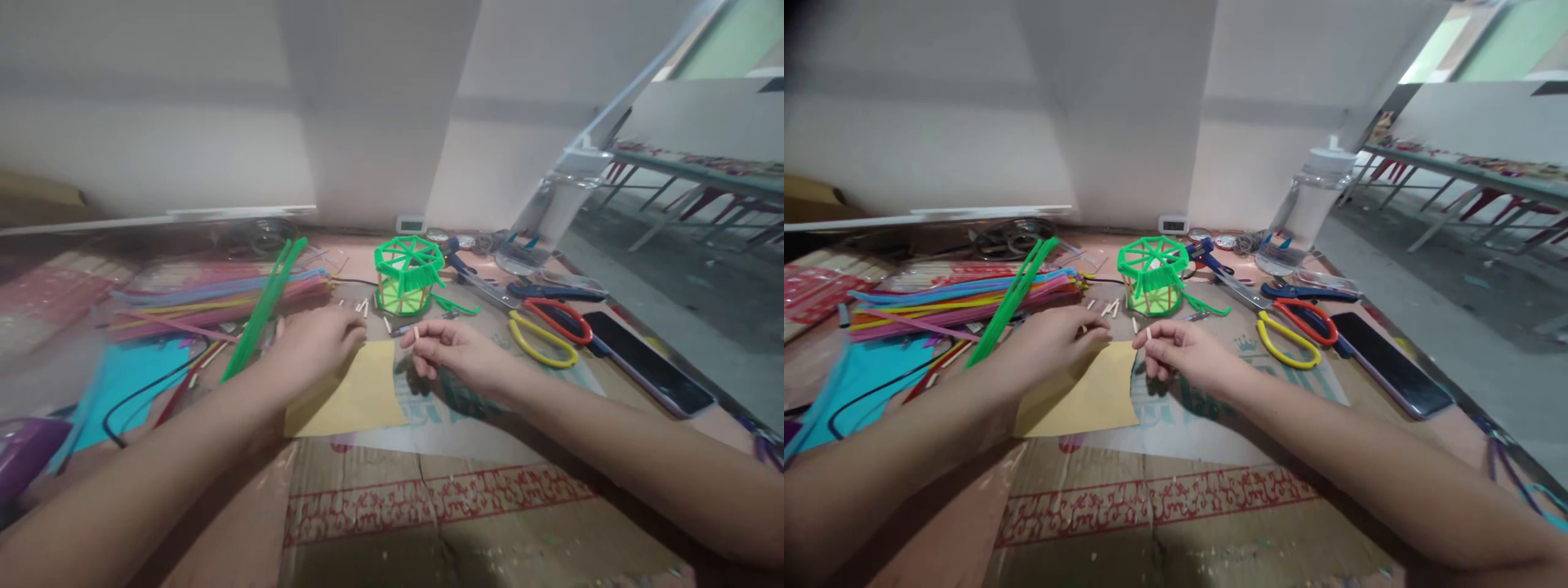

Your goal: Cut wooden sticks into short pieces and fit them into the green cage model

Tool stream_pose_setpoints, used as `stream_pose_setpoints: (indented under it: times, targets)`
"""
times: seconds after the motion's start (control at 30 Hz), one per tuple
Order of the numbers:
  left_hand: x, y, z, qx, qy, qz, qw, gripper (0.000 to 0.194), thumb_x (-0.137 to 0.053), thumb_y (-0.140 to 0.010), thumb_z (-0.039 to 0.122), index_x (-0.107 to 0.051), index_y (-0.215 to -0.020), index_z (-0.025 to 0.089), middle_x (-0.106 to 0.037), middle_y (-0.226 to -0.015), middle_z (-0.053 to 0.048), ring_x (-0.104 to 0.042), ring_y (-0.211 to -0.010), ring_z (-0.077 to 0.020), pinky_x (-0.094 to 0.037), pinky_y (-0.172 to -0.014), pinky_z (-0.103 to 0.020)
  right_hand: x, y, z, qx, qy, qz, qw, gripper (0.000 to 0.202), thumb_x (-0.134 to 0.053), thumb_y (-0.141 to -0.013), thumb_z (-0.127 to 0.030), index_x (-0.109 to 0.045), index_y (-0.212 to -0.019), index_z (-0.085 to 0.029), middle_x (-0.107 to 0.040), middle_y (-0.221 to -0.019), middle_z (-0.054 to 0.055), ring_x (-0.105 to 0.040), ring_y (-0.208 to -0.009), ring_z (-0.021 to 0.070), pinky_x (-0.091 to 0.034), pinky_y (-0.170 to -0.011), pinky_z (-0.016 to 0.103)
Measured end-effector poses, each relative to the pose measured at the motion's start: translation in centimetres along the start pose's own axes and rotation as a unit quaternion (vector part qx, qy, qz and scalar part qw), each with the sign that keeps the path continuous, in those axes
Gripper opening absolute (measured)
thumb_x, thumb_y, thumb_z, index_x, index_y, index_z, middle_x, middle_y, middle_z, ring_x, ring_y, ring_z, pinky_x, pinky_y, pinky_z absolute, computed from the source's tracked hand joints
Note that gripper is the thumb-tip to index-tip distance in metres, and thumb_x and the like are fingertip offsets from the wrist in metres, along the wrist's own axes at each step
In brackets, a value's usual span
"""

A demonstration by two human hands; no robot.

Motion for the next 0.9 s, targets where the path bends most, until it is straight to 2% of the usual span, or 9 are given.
stream_pose_setpoints:
  times: [0.13,0.23,0.33,0.43,0.53,0.6,0.7,0.77,0.9]
  targets:
    - [-0.5,-2.2,1.6,0.047,-0.023,0.022,0.998,0.043,-0.04,-0.092,0.043,-0.075,-0.082,0.018,-0.073,-0.082,-0.015,-0.067,-0.074,-0.0291,-0.043,-0.064,-0.035,0.2,0.1,1.0,-0.012,0.002,0.024,1.0,0.025,-0.071,-0.085,-0.032,-0.062,-0.101,-0.015,-0.072,-0.068,0.0,-0.059,-0.052,0.0076,-0.045,-0.053,0.021]
    - [-1.2,-3.5,2.3,0.06,-0.018,0.015,0.998,0.045,-0.043,-0.09,0.046,-0.074,-0.077,0.017,-0.07,-0.071,-0.016,-0.066,-0.067,-0.0297,-0.042,-0.06,-0.035,0.0,0.4,1.2,-0.017,-0.004,0.041,0.999,0.026,-0.074,-0.081,-0.032,-0.053,-0.09,-0.019,-0.074,-0.07,0.001,-0.062,-0.054,0.0091,-0.046,-0.053,0.021]
    - [-1.6,-4.3,2.4,0.067,-0.011,0.005,0.998,0.035,-0.052,-0.083,0.042,-0.071,-0.067,0.018,-0.067,-0.065,-0.014,-0.064,-0.064,-0.028,-0.042,-0.06,-0.034,0.0,0.6,1.2,-0.02,-0.009,0.045,0.999,0.031,-0.076,-0.08,-0.036,-0.05,-0.081,-0.019,-0.074,-0.07,0.002,-0.063,-0.054,0.0097,-0.047,-0.052,0.022]
    - [-1.5,-4.4,2.5,0.07,0.003,-0.005,0.998,0.022,-0.059,-0.073,0.031,-0.062,-0.054,0.019,-0.06,-0.055,-0.009,-0.061,-0.061,-0.0242,-0.04,-0.059,-0.032,0.1,0.7,1.1,-0.01,-0.012,0.046,0.999,0.033,-0.078,-0.078,-0.04,-0.054,-0.079,-0.018,-0.073,-0.07,0.002,-0.063,-0.054,0.0093,-0.05,-0.055,0.023]
    - [-0.9,-4.1,2.6,0.075,0.03,-0.022,0.996,0.019,-0.06,-0.067,0.024,-0.056,-0.048,0.019,-0.052,-0.048,-0.005,-0.055,-0.052,-0.0209,-0.036,-0.055,-0.031,0.4,0.5,1.2,0.005,-0.017,0.059,0.998,0.035,-0.08,-0.076,-0.043,-0.058,-0.079,-0.017,-0.073,-0.071,0.002,-0.063,-0.055,0.0089,-0.05,-0.057,0.023]
    - [-0.3,-3.8,2.6,0.07,0.06,-0.034,0.995,0.018,-0.059,-0.067,0.024,-0.057,-0.05,0.019,-0.052,-0.047,-0.003,-0.051,-0.049,-0.0186,-0.034,-0.053,-0.03,0.6,0.4,1.3,0.006,-0.022,0.073,0.997,0.036,-0.08,-0.075,-0.046,-0.062,-0.081,-0.015,-0.074,-0.074,0.004,-0.065,-0.056,0.0093,-0.049,-0.054,0.022]
    - [0.8,-3.3,2.8,0.034,0.125,-0.052,0.99,0.019,-0.055,-0.075,0.031,-0.061,-0.062,0.019,-0.059,-0.057,-0.001,-0.054,-0.053,-0.016,-0.036,-0.053,-0.027,0.9,0.3,1.3,0.006,-0.036,0.093,0.995,0.038,-0.08,-0.075,-0.047,-0.067,-0.086,-0.014,-0.076,-0.078,0.006,-0.067,-0.058,0.0098,-0.049,-0.053,0.021]
    - [1.1,-2.8,3.2,0.002,0.227,-0.064,0.972,0.022,-0.052,-0.08,0.035,-0.062,-0.069,0.019,-0.062,-0.063,0.0,-0.057,-0.058,-0.0143,-0.041,-0.057,-0.024,0.8,0.4,1.0,0.012,-0.05,0.098,0.994,0.039,-0.081,-0.075,-0.047,-0.069,-0.089,-0.013,-0.076,-0.08,0.007,-0.068,-0.06,0.0103,-0.052,-0.056,0.022]
    - [0.5,-1.9,4.0,-0.008,0.436,-0.046,0.899,0.022,-0.059,-0.079,0.038,-0.06,-0.07,0.018,-0.054,-0.06,0.004,-0.048,-0.055,-0.0104,-0.038,-0.056,-0.022,0.3,0.7,0.4,0.031,-0.084,0.1,0.991,0.038,-0.082,-0.073,-0.047,-0.072,-0.086,-0.013,-0.077,-0.08,0.007,-0.07,-0.063,0.0123,-0.056,-0.06,0.025]
Point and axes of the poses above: each hand's wrist, its own y-axis away from the middle knuckle, its own x-axis out of the back of the hand, z = x × y, the point moved 4 cm from there along -y, towards the middle knuckle
